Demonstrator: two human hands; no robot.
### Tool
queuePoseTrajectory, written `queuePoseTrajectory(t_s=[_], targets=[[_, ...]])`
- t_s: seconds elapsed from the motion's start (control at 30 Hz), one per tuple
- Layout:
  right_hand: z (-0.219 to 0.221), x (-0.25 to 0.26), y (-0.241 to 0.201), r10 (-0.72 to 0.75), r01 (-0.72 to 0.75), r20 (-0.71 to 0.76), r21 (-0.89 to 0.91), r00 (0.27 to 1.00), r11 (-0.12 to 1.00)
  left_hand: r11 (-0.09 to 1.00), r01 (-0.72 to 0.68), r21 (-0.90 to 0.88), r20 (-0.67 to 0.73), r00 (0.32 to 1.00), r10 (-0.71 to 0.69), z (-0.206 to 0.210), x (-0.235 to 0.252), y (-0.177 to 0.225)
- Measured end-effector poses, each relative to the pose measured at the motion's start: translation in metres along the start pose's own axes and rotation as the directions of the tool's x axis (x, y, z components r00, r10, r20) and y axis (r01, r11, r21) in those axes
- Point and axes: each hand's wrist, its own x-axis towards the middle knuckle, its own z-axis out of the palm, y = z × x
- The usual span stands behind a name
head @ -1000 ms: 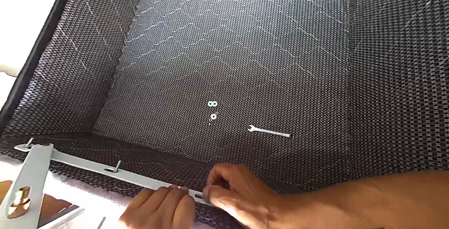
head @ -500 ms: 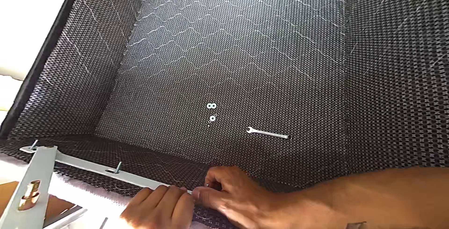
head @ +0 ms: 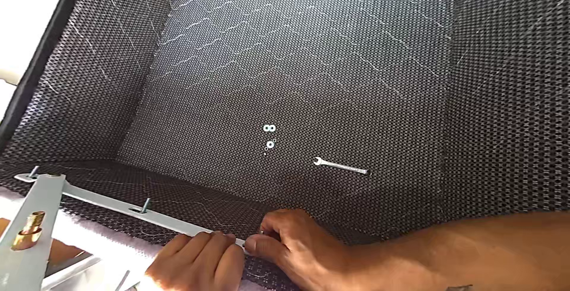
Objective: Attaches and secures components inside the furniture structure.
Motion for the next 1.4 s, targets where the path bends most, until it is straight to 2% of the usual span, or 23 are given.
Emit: queuePoseTrajectory(t_s=[0.07,0.17,0.3,0.43,0.5,0.73,0.9,0.97,1.07,1.17,1.23,1.33,1.4], targets=[[-0.001,-0.001,0.0,0.018,-0.018,0.005,0.015,1.0,1.0,1.0,-0.006,-0.002,0.003,1.0,0.006,-0.001,0.0,0.0],[0.001,-0.001,0.003,-0.037,0.037,-0.02,0.023,0.999,0.999,1.0,-0.005,-0.007,0.032,0.999,0.005,-0.002,0.001,0.0],[-0.001,-0.001,-0.002,0.038,-0.038,0.025,-0.009,0.999,0.999,1.0,-0.003,-0.017,0.035,0.999,0.004,-0.001,0.0,0.0],[0.0,0.0,0.0,-0.025,0.025,0.007,0.012,1.0,1.0,1.0,-0.006,-0.009,0.031,0.999,0.006,-0.003,0.001,0.0],[0.0,0.0,-0.002,-0.01,0.01,0.003,0.011,1.0,1.0,1.0,-0.009,-0.008,0.028,1.0,0.01,-0.002,0.0,0.0],[-0.005,0.005,-0.014,0.11,-0.103,0.066,-0.099,0.992,0.99,1.0,-0.019,0.002,-0.044,0.999,0.019,0.004,-0.001,-0.002],[-0.003,0.007,-0.007,-0.018,0.022,0.053,-0.07,0.998,0.997,0.998,-0.057,0.036,-0.139,0.988,0.062,0.012,-0.002,-0.005],[-0.002,0.005,-0.007,-0.035,0.035,-0.003,-0.08,0.999,0.996,0.997,-0.062,0.038,-0.24,0.968,0.07,0.017,-0.002,-0.003],[0.003,-0.004,-0.004,-0.135,0.117,-0.165,-0.115,0.977,0.986,1.0,0.019,0.016,-0.401,0.916,-0.011,0.029,-0.009,0.015],[0.007,-0.009,0.002,-0.204,0.176,-0.257,-0.128,0.944,0.976,0.984,0.159,-0.081,-0.425,0.887,-0.178,0.036,-0.015,0.055],[0.004,-0.01,-0.002,-0.133,0.115,-0.205,-0.098,0.97,0.989,0.973,0.186,-0.133,-0.432,0.873,-0.226,0.031,-0.006,0.089],[0.002,-0.005,-0.003,-0.084,0.073,-0.075,-0.137,0.994,0.988,0.982,0.152,-0.112,-0.332,0.926,-0.181,-0.005,0.031,0.135],[-0.004,0.0,0.002,-0.12,0.119,0.003,-0.123,0.993,0.985,0.981,0.175,-0.086,-0.308,0.932,-0.193,-0.01,0.05,0.145]])
